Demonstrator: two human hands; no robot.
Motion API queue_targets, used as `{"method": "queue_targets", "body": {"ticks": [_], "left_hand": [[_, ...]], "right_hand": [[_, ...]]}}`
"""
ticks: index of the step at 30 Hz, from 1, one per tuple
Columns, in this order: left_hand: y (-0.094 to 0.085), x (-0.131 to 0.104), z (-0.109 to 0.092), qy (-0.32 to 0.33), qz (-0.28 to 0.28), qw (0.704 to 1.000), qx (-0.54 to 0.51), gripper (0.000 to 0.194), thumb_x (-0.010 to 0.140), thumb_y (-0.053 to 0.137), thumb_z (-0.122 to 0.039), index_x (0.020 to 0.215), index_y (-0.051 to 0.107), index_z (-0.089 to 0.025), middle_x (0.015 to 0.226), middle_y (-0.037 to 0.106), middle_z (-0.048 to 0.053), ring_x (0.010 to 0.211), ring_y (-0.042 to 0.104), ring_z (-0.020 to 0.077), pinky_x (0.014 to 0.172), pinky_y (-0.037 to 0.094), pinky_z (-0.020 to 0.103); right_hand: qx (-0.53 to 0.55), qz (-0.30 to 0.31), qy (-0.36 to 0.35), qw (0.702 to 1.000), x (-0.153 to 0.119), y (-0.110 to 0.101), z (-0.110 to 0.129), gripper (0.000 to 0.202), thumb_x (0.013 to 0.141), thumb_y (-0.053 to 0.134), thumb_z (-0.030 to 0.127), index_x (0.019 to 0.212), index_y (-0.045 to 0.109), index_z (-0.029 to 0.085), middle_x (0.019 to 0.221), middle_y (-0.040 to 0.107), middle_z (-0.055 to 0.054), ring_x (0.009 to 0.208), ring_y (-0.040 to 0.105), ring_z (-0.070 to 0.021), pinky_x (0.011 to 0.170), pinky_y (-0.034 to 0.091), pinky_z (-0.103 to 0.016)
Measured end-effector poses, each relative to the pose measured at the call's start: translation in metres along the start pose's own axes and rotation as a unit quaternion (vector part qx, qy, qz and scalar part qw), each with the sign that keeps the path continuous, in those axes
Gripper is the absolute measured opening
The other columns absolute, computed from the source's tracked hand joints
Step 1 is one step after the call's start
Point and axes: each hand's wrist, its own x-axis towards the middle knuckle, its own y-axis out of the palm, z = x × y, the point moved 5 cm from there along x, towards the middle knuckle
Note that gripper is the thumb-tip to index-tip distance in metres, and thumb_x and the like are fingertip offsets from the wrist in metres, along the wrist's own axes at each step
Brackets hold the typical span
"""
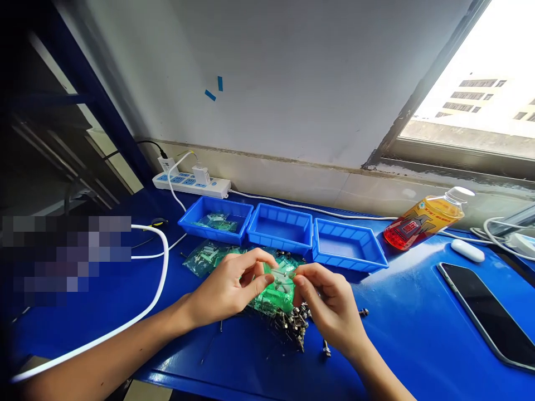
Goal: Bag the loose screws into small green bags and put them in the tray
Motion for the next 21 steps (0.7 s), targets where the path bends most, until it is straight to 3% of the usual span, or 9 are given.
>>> {"method": "queue_targets", "body": {"ticks": [3,6,9,13,18,21], "left_hand": [[-0.001,-0.003,0.0,-0.015,-0.028,0.999,-0.001,0.008,0.083,0.052,-0.017,0.089,0.059,-0.017,0.054,0.051,-0.007,0.045,0.043,0.0052,0.045,0.036,0.016],[-0.003,-0.005,-0.008,0.055,-0.064,0.996,0.004,0.016,0.078,0.051,-0.005,0.086,0.059,-0.017,0.073,0.063,-0.002,0.062,0.057,0.0069,0.06,0.046,0.016],[-0.001,-0.006,-0.012,0.112,-0.044,0.993,-0.01,0.021,0.08,0.048,-0.002,0.088,0.061,-0.016,0.086,0.068,0.002,0.079,0.063,0.0095,0.072,0.05,0.017],[0.003,-0.006,-0.006,0.118,-0.01,0.993,-0.012,0.025,0.082,0.046,-0.001,0.092,0.063,-0.016,0.096,0.07,0.005,0.088,0.066,0.011,0.077,0.052,0.019],[-0.002,-0.002,-0.002,0.112,-0.016,0.994,-0.001,0.019,0.081,0.049,-0.005,0.087,0.064,-0.016,0.088,0.068,0.005,0.084,0.065,0.013,0.075,0.054,0.023],[-0.011,0.0,-0.011,0.119,-0.043,0.991,0.036,0.016,0.08,0.051,-0.008,0.086,0.063,-0.017,0.09,0.065,0.005,0.083,0.063,0.0134,0.074,0.053,0.024]], "right_hand": [[0.0,-0.023,-0.012,1.0,-0.002,-0.002,0.001,0.021,0.084,0.058,0.039,0.082,0.067,0.02,0.059,0.065,-0.001,0.051,0.06,-0.0123,0.048,0.048,-0.02],[0.014,-0.042,-0.014,0.999,-0.002,-0.005,-0.001,0.019,0.084,0.058,0.037,0.085,0.068,0.021,0.067,0.066,-0.002,0.055,0.06,-0.0117,0.049,0.049,-0.018],[0.05,-0.059,0.009,0.997,-0.002,-0.007,-0.007,0.017,0.083,0.06,0.035,0.095,0.064,0.023,0.073,0.066,-0.001,0.06,0.061,-0.0117,0.05,0.05,-0.018],[0.065,-0.07,0.014,0.995,0.001,-0.006,-0.01,0.031,0.084,0.06,0.032,0.113,0.056,0.026,0.073,0.062,0.001,0.058,0.058,-0.01,0.048,0.048,-0.017],[-0.045,-0.049,-0.048,0.997,0.004,-0.003,0.0,0.021,0.082,0.06,0.024,0.103,0.066,0.024,0.061,0.06,0.003,0.053,0.056,-0.0097,0.056,0.05,-0.022],[-0.033,-0.078,-0.065,0.994,0.002,-0.004,0.002,0.018,0.082,0.059,0.02,0.098,0.066,0.023,0.063,0.059,0.003,0.054,0.056,-0.0091,0.052,0.048,-0.019]]}}
